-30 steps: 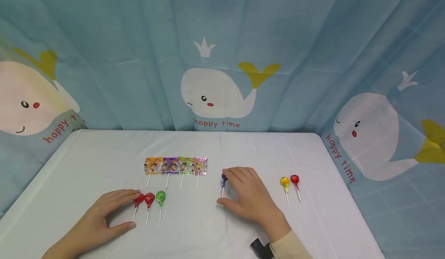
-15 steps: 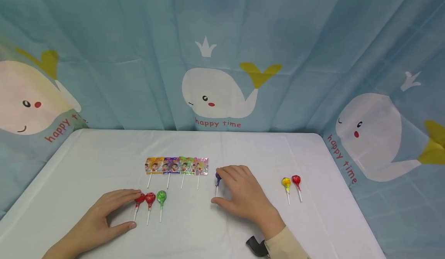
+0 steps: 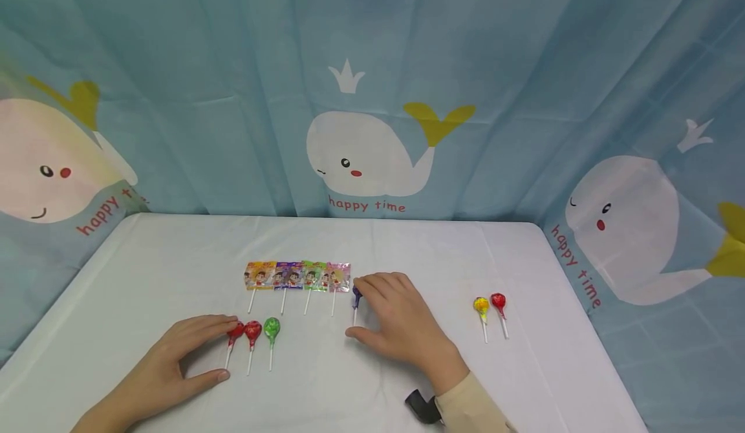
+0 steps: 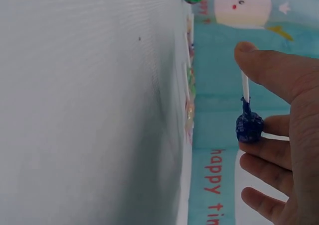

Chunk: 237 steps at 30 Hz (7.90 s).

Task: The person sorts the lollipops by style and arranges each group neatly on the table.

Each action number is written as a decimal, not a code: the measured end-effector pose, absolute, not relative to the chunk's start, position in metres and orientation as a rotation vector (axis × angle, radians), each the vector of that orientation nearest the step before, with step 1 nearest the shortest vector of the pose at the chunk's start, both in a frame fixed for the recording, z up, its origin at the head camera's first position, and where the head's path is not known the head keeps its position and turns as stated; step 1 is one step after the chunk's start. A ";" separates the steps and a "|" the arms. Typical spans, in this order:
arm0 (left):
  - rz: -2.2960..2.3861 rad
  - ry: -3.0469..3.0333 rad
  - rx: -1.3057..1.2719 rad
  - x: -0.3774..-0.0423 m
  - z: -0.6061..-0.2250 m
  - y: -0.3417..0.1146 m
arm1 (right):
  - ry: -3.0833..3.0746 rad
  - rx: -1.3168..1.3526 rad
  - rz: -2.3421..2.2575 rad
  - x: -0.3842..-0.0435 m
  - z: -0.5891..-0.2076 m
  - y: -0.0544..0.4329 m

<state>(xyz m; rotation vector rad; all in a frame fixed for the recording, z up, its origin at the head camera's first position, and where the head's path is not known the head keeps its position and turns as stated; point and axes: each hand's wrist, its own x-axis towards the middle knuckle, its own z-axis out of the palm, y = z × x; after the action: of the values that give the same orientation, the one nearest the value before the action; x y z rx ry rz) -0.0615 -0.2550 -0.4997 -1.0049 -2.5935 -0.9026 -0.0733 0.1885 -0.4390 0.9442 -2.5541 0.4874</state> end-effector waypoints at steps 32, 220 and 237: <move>-0.878 -2.611 -0.992 -0.059 -0.496 -0.253 | -2.538 1.032 0.510 -0.080 -0.437 0.157; -0.884 -2.570 -0.986 -0.058 -0.497 -0.252 | -2.540 1.044 0.361 -0.071 -0.448 0.180; -0.890 -2.612 -0.962 -0.057 -0.495 -0.250 | -2.608 0.929 0.371 -0.065 -0.450 0.207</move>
<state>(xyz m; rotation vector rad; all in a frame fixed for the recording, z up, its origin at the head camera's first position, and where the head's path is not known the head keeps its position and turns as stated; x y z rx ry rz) -0.0574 -0.2501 -0.4952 -0.9619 -2.6121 -0.8896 -0.0645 0.2070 -0.4495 0.9290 -2.6080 0.3712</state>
